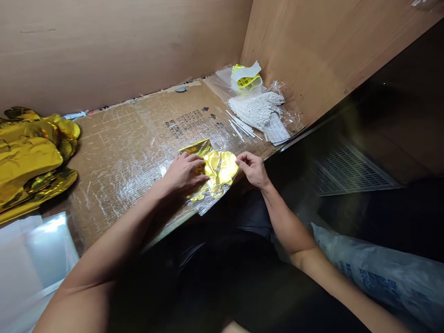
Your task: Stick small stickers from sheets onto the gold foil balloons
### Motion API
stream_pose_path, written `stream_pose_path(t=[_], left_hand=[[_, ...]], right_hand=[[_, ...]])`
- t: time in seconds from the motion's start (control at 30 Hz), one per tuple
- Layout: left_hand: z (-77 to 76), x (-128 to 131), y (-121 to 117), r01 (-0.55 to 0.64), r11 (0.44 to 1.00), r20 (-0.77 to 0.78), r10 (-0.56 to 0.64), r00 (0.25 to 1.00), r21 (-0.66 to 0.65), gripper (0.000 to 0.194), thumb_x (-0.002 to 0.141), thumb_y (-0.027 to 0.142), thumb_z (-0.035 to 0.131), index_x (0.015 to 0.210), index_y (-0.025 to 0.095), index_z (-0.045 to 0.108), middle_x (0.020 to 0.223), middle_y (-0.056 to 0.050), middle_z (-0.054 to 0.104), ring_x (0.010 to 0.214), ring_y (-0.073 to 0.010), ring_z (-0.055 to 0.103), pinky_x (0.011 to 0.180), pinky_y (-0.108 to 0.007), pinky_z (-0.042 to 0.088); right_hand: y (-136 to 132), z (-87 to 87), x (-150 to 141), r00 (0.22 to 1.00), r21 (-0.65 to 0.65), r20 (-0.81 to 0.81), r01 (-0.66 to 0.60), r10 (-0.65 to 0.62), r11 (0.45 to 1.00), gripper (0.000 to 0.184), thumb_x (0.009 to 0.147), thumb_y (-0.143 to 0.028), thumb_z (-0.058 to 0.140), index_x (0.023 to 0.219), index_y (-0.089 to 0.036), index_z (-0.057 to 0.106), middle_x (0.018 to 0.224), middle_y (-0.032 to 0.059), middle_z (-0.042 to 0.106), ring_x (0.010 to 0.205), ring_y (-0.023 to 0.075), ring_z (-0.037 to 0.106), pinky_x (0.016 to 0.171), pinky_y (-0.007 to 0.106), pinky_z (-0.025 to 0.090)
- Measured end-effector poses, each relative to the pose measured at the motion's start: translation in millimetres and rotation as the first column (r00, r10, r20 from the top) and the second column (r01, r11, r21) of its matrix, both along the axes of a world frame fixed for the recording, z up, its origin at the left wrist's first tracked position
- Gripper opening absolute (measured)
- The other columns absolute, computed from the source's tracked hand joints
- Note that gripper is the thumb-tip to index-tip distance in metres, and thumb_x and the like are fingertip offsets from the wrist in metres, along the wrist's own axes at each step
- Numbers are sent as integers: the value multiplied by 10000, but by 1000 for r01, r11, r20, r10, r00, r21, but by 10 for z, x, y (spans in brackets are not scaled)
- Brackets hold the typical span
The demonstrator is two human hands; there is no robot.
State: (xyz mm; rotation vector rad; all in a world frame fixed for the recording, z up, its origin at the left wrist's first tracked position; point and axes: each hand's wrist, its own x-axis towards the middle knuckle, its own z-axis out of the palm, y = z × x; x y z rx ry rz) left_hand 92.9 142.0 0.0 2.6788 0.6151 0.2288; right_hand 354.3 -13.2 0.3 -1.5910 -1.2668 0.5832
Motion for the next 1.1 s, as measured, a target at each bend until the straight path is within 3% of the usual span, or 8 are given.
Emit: stream_pose_path(t=[0.13, 0.27, 0.37, 0.5, 0.63, 0.73, 0.87, 1.1], left_hand=[[95, 5, -62, 14, 1000, -15, -14, 1000, 5, 498, 936, 688, 656, 1145, 252, 777, 1245, -110, 743, 1128, -343, 575, 957, -479, 476], [82, 49, -168, 25, 999, -26, -23, 999, 42, 662, 945, 687, 637, 1461, 272, 649, 1477, -120, 660, 1339, -381, 528, 1113, -520, 409], [10, 92, -232, 79, 995, -101, -72, 992, 69, 802, 1002, 689, 527, 1676, 273, 398, 1755, -91, 375, 1604, -383, 298, 1285, -520, 215], [-54, 129, -264, 35, 996, -163, -21, 986, 80, 1007, 982, 790, 443, 1743, 176, 202, 1812, -121, 203, 1678, -372, 147, 1330, -486, 115], [-57, 146, -283, -21, 996, -157, 35, 987, 87, 1051, 963, 832, 418, 1742, 160, 205, 1810, -129, 200, 1682, -402, 97, 1320, -526, 128], [-66, 162, -309, -70, 993, -142, 83, 986, 92, 1031, 971, 827, 401, 1735, 157, 231, 1807, -133, 212, 1682, -406, 97, 1318, -541, 129], [-86, 175, -318, -102, 992, -119, 111, 987, 78, 1037, 959, 839, 411, 1734, 170, 243, 1806, -132, 219, 1679, -411, 111, 1325, -540, 109], [-77, 166, -274, -105, 993, -126, 112, 986, 58, 1142, 918, 913, 365, 1741, 139, 202, 1810, -143, 189, 1681, -404, 108, 1344, -557, 56]], right_hand=[[-104, 90, 56, 963, -252, -168, -248, 210, 936, 291, 940, -479, 656, 931, -188, 671, 847, 41, 739, 726, 163, 608, 708, 292, 451], [-57, 146, -37, 957, -503, 53, -222, 286, 835, 370, 918, -527, 696, 769, -195, 629, 622, -16, 617, 600, 144, 524, 609, 280, 333], [-38, 184, -175, 918, -353, 272, -183, 288, 918, 412, 984, -439, 615, 655, -200, 550, 623, -16, 541, 631, 139, 477, 654, 297, 334], [-141, 208, -250, 902, -105, 341, -245, 266, 964, 430, 1028, -454, 554, 673, -211, 566, 664, 19, 576, 720, 175, 514, 840, 353, 427], [-226, 200, -187, 963, -240, -41, -268, 266, 933, 389, 1006, -539, 590, 788, -218, 600, 703, 23, 664, 667, 177, 607, 728, 331, 502], [-183, 193, -157, 906, -454, -313, -407, 286, 793, 345, 923, -546, 710, 913, -214, 615, 720, 29, 720, 647, 199, 674, 637, 313, 527], [-142, 231, -199, 872, -466, -215, -488, 440, 738, 312, 968, -475, 649, 835, -193, 633, 691, 4, 652, 639, 158, 606, 638, 279, 474], [-506, 220, -256, 873, -214, 80, -456, 480, 864, 463, 1032, -513, 562, 687, -203, 572, 697, 9, 577, 706, 154, 510, 747, 299, 436]])
